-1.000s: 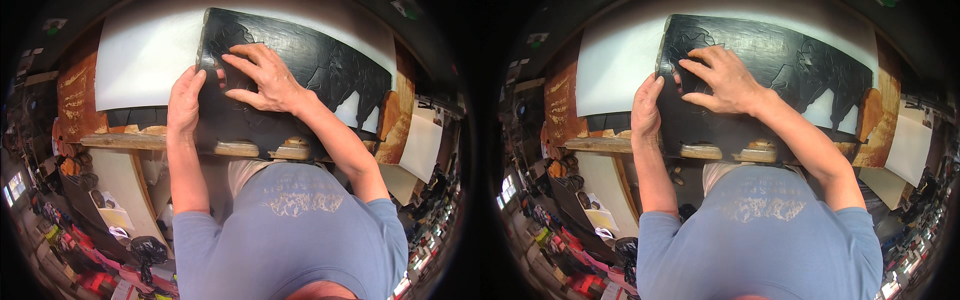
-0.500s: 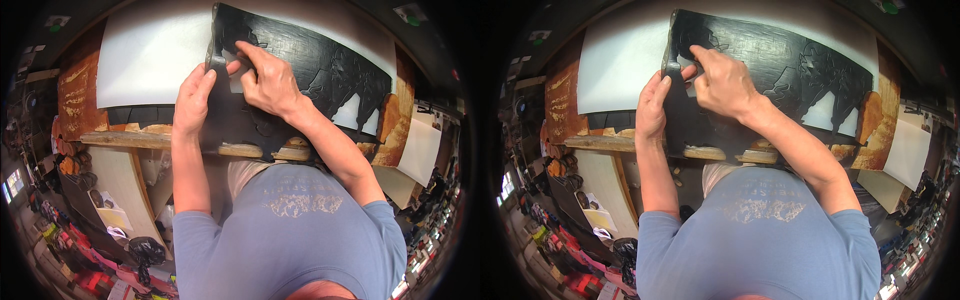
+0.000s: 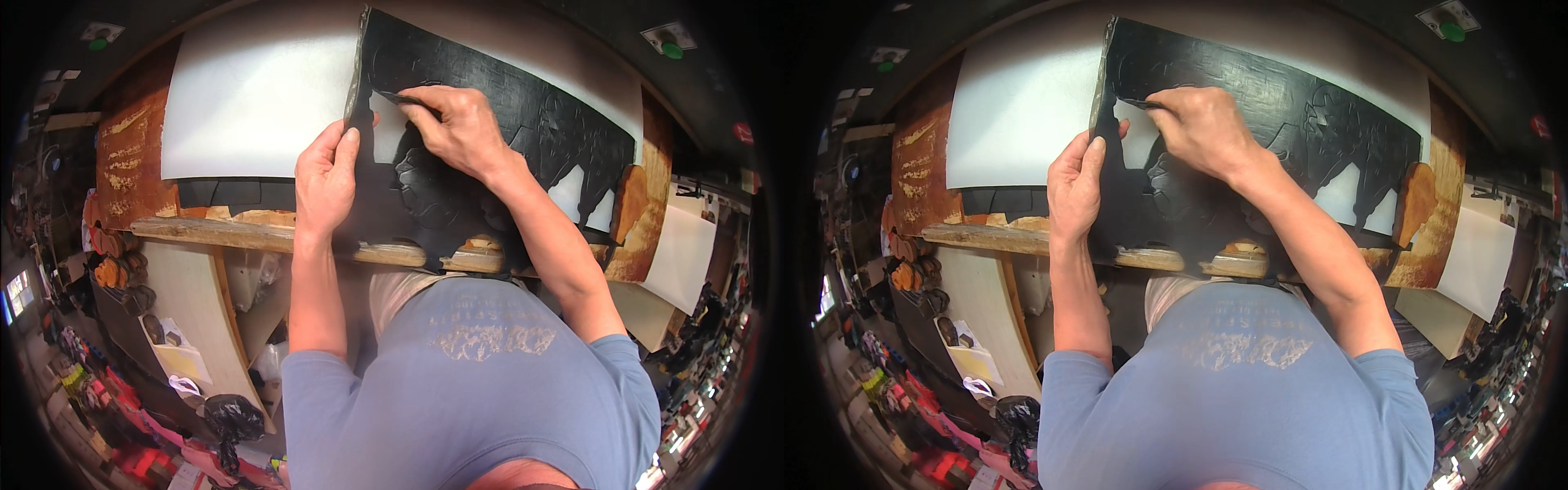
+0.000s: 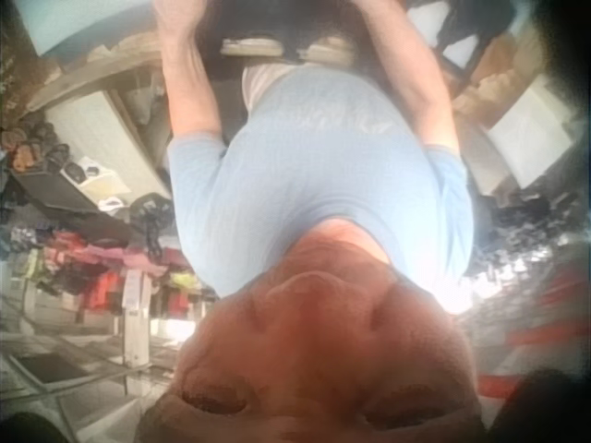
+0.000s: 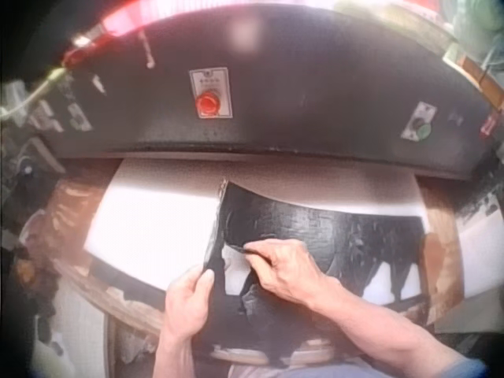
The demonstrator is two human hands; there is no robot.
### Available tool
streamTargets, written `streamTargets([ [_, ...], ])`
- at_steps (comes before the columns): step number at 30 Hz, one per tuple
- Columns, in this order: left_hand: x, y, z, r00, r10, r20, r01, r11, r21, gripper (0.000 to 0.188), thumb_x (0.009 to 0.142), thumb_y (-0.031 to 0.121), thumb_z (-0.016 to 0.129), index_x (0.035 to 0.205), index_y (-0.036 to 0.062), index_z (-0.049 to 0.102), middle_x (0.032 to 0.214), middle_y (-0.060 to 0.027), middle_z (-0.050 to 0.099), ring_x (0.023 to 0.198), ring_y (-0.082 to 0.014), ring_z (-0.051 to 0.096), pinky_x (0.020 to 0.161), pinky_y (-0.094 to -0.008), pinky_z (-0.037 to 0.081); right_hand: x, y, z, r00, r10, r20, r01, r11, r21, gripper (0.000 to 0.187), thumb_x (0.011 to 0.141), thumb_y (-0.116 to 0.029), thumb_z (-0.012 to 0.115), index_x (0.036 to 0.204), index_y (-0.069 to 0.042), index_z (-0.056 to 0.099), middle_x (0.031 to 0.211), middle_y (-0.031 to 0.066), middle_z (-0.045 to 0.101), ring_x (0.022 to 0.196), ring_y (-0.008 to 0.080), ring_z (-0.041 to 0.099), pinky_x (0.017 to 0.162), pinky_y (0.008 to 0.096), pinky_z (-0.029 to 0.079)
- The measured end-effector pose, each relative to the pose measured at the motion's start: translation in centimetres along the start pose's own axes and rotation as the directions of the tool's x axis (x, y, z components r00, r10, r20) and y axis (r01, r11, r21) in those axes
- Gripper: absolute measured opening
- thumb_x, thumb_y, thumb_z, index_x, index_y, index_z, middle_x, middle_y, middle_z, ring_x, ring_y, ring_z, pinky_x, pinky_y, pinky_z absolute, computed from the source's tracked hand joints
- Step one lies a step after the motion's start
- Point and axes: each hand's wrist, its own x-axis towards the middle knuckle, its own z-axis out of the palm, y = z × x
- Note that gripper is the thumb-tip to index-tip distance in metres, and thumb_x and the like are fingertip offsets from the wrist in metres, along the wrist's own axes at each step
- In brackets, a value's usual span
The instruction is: The person places a black plastic bag on a table, then moves to a machine and positions a black sheet with cutouts on its surface. They use a wooden tool to press and smooth the sheet, then peel away cutout pieces and place them into a bin. The person repeats the pressing and peeling steps on the same sheet.
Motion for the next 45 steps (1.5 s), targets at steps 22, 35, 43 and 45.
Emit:
streamTargets([
  [22,1.2,3.3,3.4,0.972,0.117,-0.205,-0.137,0.987,-0.088,0.041,0.111,0.021,0.058,0.136,-0.0115,0.062,0.135,-0.0202,0.068,0.116,-0.0243,0.070,0.102,-0.0348,0.058,0.4,3.9,-6.0,0.980,0.198,-0.018,-0.195,0.976,0.095,0.024,0.096,-0.013,0.075,0.113,0.004,0.077,0.091,0.0182,0.078,0.075,0.0191,0.073,0.074,0.0341,0.058],
  [35,10.2,-1.4,7.3,0.963,-0.264,0.049,0.129,0.293,-0.947,0.041,0.096,0.031,0.083,0.122,0.0063,0.063,0.118,-0.0086,0.068,0.113,-0.0214,0.066,0.098,-0.0390,0.057,-0.2,0.9,-1.7,0.954,-0.252,0.165,0.248,0.968,0.042,0.037,0.088,-0.015,0.081,0.118,0.004,0.072,0.112,0.0198,0.072,0.103,0.0367,0.071,0.089,0.0439,0.060],
  [43,11.1,-1.3,6.9,0.973,-0.232,-0.001,0.117,0.494,-0.862,0.021,0.099,0.017,0.077,0.112,0.0009,0.074,0.106,-0.0109,0.078,0.093,-0.0225,0.076,0.086,-0.0372,0.064,6.3,6.4,-2.7,0.966,-0.049,-0.255,0.047,0.999,-0.016,0.034,0.095,-0.029,0.079,0.115,-0.001,0.076,0.112,0.0177,0.076,0.103,0.0331,0.073,0.090,0.0412,0.057],
  [45,10.8,-1.3,6.8,0.981,-0.187,0.047,0.131,0.466,-0.875,0.019,0.101,0.018,0.076,0.111,0.0015,0.074,0.102,-0.0103,0.078,0.090,-0.0213,0.076,0.083,-0.0361,0.064,7.2,7.5,-1.5,0.986,0.130,-0.109,-0.122,0.990,0.076,0.037,0.096,-0.032,0.078,0.115,0.000,0.076,0.110,0.0180,0.076,0.101,0.0323,0.073,0.090,0.0401,0.057],
])
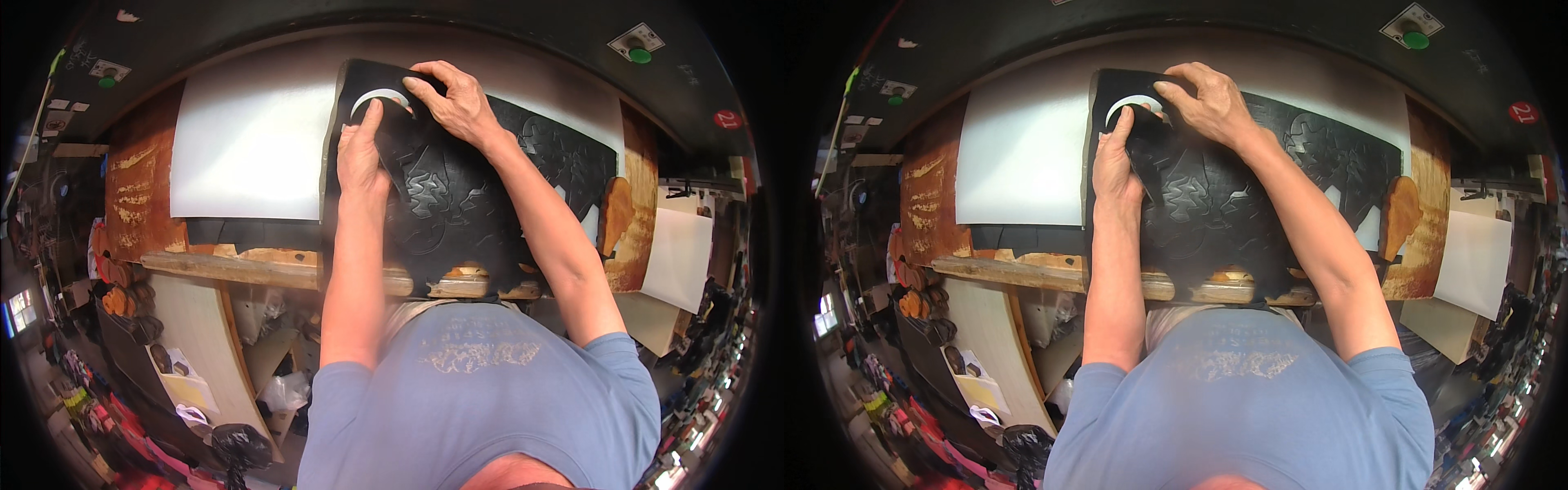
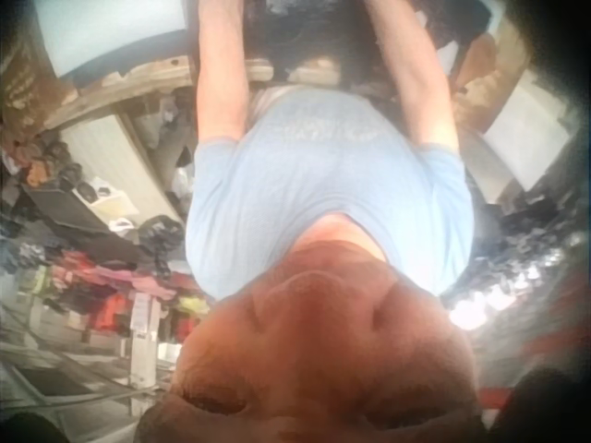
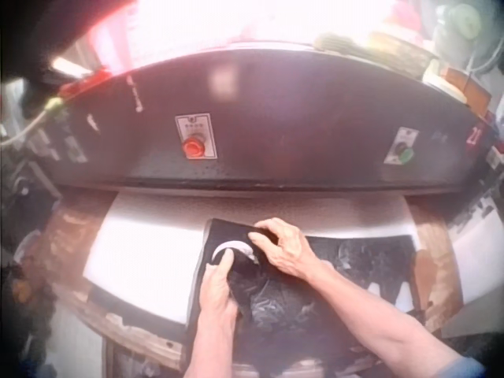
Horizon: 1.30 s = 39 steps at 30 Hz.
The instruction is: The person places a black plastic bag on a table, then moves to a machine and positions a black sheet with cutouts on its surface. They use a wooden tool to press and smooth the sheet, then peel away cutout pieces and place them into a bin. The person repeats the pressing and peeling steps on the same sheet.
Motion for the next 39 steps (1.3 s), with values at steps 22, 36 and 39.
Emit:
streamTargets([
  [22,-4.8,4.8,-0.4,0.975,0.199,0.099,-0.123,0.854,-0.506,0.020,0.103,0.036,0.072,0.111,0.0173,0.071,0.098,0.0063,0.073,0.085,-0.0116,0.069,0.079,-0.0327,0.055,0.7,3.2,2.5,0.994,0.057,-0.091,-0.050,0.995,0.081,0.040,0.093,-0.040,0.080,0.110,-0.004,0.079,0.108,0.0132,0.078,0.100,0.0279,0.074,0.090,0.0382,0.057],
  [36,-2.0,2.8,-1.3,0.992,0.116,0.045,-0.087,0.903,-0.420,0.023,0.104,0.036,0.071,0.113,0.0148,0.071,0.099,-0.0050,0.073,0.092,-0.0209,0.069,0.089,-0.0364,0.059,-4.1,1.2,1.4,0.936,-0.338,0.094,0.350,0.920,-0.178,0.017,0.089,-0.017,0.077,0.101,-0.005,0.079,0.106,0.0103,0.074,0.104,0.0301,0.069,0.093,0.0444,0.054],
  [39,-0.8,2.6,-0.7,0.978,0.197,0.066,-0.159,0.916,-0.367,0.023,0.104,0.035,0.070,0.113,0.0139,0.071,0.101,-0.0059,0.072,0.095,-0.0206,0.069,0.092,-0.0363,0.059,-2.9,2.0,2.3,0.946,-0.321,-0.039,0.310,0.935,-0.173,0.013,0.093,-0.015,0.075,0.098,-0.004,0.079,0.092,0.0124,0.075,0.088,0.0308,0.072,0.082,0.0420,0.056],
])
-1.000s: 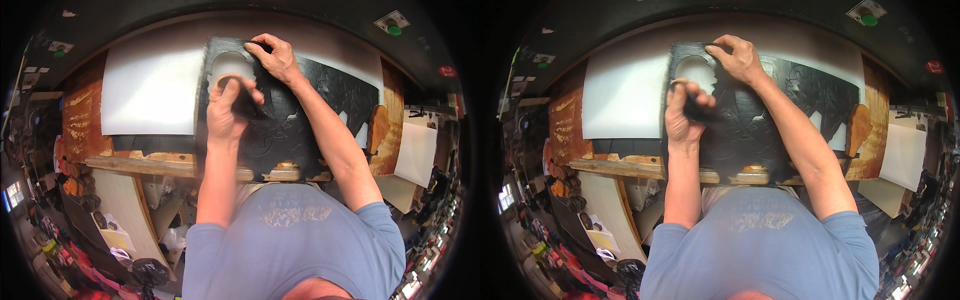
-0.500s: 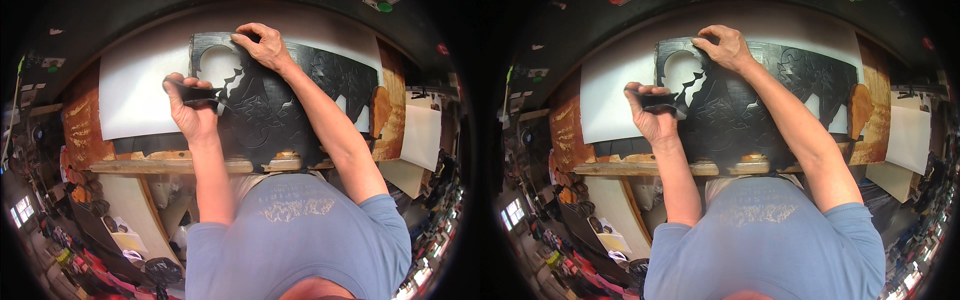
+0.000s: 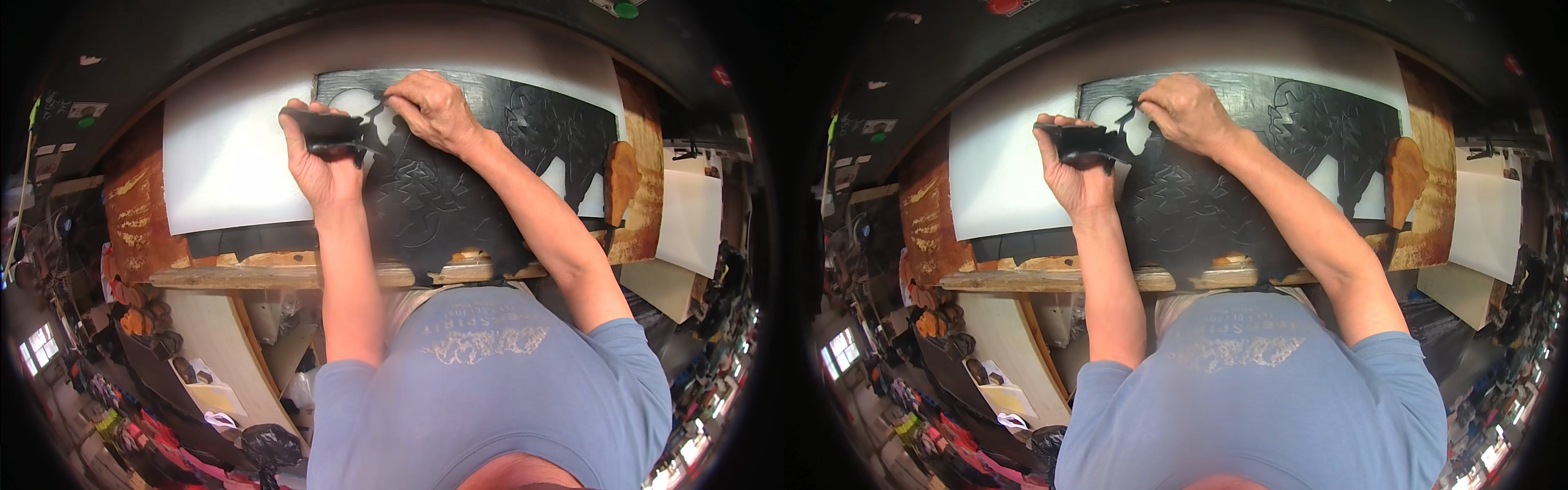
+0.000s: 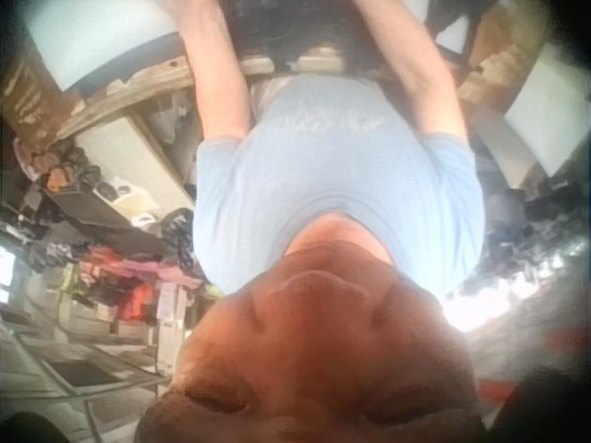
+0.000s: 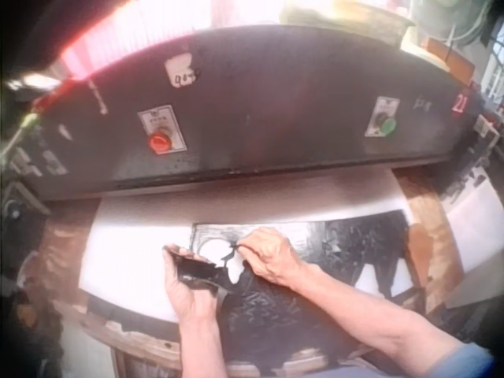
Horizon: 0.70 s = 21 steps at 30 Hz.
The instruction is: The person places a black plastic bag on a table, then moves to a machine and positions a black sheet with cutouts on its surface. They use a wooden tool to press and smooth the sheet, then peel away cutout pieces and place them into a bin. The person repeats the pressing and peeling steps on the same sheet.
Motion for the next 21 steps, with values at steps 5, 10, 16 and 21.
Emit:
streamTargets([
  [5,3.4,-1.5,0.9,0.995,-0.028,0.097,0.035,0.997,-0.072,0.024,0.103,0.034,0.072,0.115,0.0128,0.072,0.105,-0.0078,0.072,0.098,-0.0209,0.068,0.095,-0.0387,0.057,1.6,0.9,0.2,0.954,0.295,-0.046,-0.280,0.937,0.208,0.018,0.098,-0.017,0.069,0.098,0.000,0.076,0.080,0.0157,0.074,0.071,0.0262,0.073,0.069,0.0380,0.058],
  [10,6.3,-4.5,2.3,0.997,-0.029,0.068,0.030,1.000,-0.002,0.022,0.104,0.032,0.070,0.117,0.0146,0.074,0.115,-0.0059,0.075,0.108,-0.0219,0.070,0.103,-0.0462,0.054,3.5,2.0,-1.1,0.766,0.631,0.120,-0.563,0.570,0.599,0.029,0.103,-0.019,0.060,0.111,0.007,0.069,0.076,0.0053,0.071,0.073,0.0153,0.074,0.069,0.0314,0.059],
  [16,4.8,-4.0,2.2,0.990,-0.069,0.122,0.075,0.996,-0.053,0.030,0.109,0.033,0.061,0.127,0.0116,0.071,0.126,-0.0110,0.073,0.117,-0.0282,0.068,0.111,-0.0538,0.052,0.7,0.0,-2.9,0.863,0.473,0.175,-0.468,0.621,0.629,0.045,0.103,-0.014,0.070,0.144,0.003,0.059,0.107,0.0050,0.069,0.097,0.0089,0.063,0.088,0.0255,0.054],
  [21,2.5,-3.0,2.0,0.995,0.016,0.102,-0.012,0.999,-0.035,0.031,0.110,0.034,0.059,0.134,0.0152,0.067,0.133,-0.0120,0.069,0.122,-0.0298,0.066,0.109,-0.0519,0.054,-1.6,-5.1,-6.4,0.622,0.673,0.400,-0.720,0.291,0.630,0.049,0.106,-0.025,0.069,0.142,0.006,0.059,0.114,0.0099,0.072,0.101,0.0140,0.069,0.087,0.0275,0.057],
])
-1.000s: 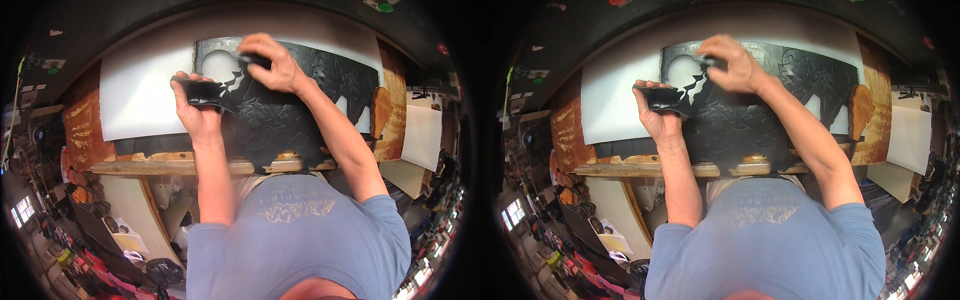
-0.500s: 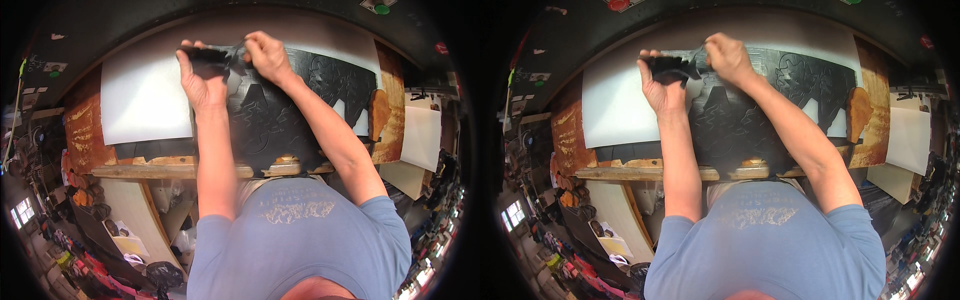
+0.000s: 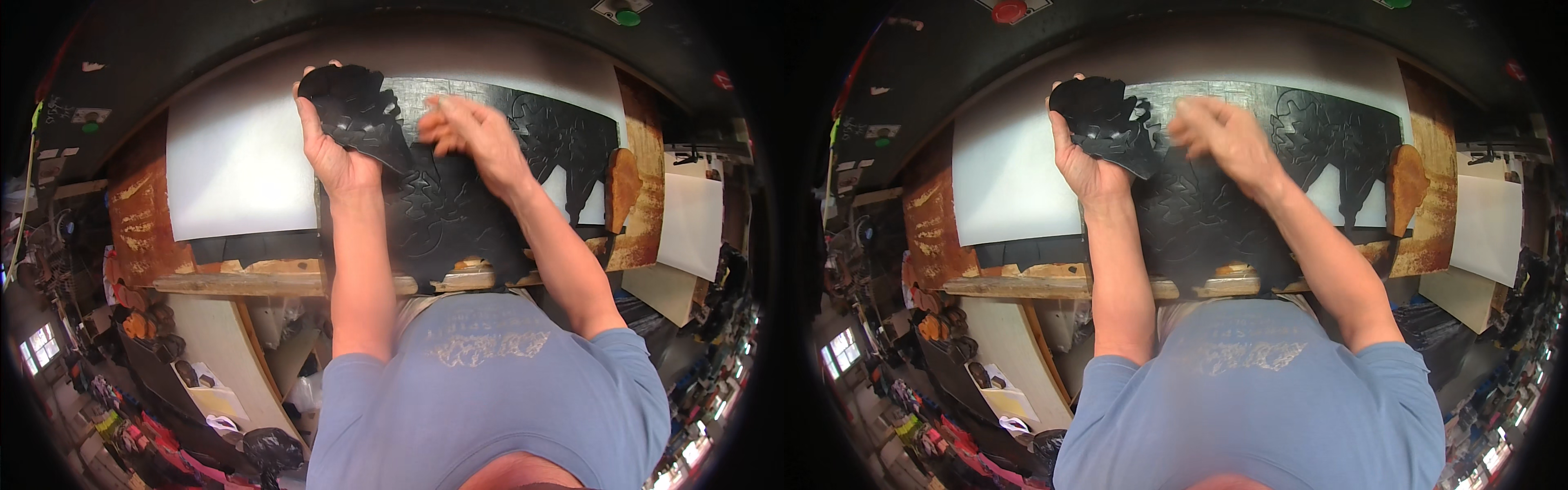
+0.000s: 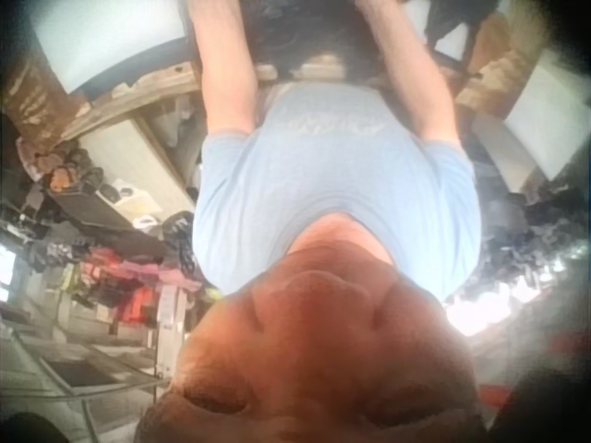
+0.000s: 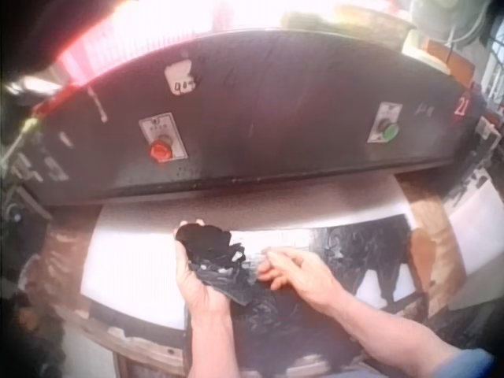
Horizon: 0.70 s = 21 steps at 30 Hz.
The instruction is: The person places a black plastic bag on a table, then moves to a machine and positions a black sheet with cutouts on its surface. They use a wooden tool to press and smooth the sheet, then peel away cutout pieces and place them into a bin. The person repeats the pressing and peeling steps on the same sheet.
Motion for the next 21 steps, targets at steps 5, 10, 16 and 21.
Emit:
streamTargets([
  [5,-2.6,-0.8,0.2,0.997,0.008,-0.073,-0.001,0.996,0.092,0.032,0.112,0.028,0.056,0.139,0.0133,0.061,0.136,-0.0119,0.067,0.125,-0.0279,0.064,0.110,-0.0510,0.053,-3.9,1.0,3.2,0.968,0.142,0.207,-0.171,0.977,0.128,0.035,0.103,-0.021,0.070,0.128,0.004,0.068,0.108,0.0081,0.076,0.090,0.0128,0.071,0.078,0.0278,0.057],
  [10,-6.1,1.0,-1.2,0.989,-0.052,-0.139,0.091,0.951,0.294,0.037,0.114,0.027,0.052,0.143,0.0054,0.059,0.143,-0.0120,0.065,0.132,-0.0268,0.061,0.118,-0.0487,0.046,-3.1,0.6,0.4,0.990,0.082,0.114,-0.069,0.991,-0.112,0.039,0.100,-0.019,0.071,0.132,0.004,0.067,0.103,0.0051,0.076,0.087,0.0101,0.069,0.077,0.0266,0.055],
  [16,-9.7,2.9,-2.3,0.960,-0.233,-0.152,0.275,0.879,0.389,0.046,0.109,0.018,0.061,0.151,0.0023,0.051,0.143,-0.0136,0.063,0.133,-0.0287,0.061,0.113,-0.0481,0.050,-2.5,-3.2,-3.2,0.900,0.074,0.430,0.149,0.874,-0.462,0.034,0.090,-0.015,0.070,0.118,0.006,0.071,0.091,0.0077,0.074,0.081,0.0144,0.064,0.075,0.0314,0.054],
  [21,-14.3,2.8,-2.0,0.939,-0.251,-0.235,0.329,0.853,0.404,0.040,0.109,0.018,0.062,0.146,0.0033,0.055,0.141,-0.0128,0.065,0.129,-0.0299,0.063,0.111,-0.0507,0.052,-4.6,-1.6,-2.7,0.958,0.016,0.287,0.070,0.956,-0.285,0.034,0.092,-0.014,0.074,0.121,0.002,0.072,0.100,0.0068,0.075,0.089,0.0134,0.067,0.080,0.0296,0.055],
])
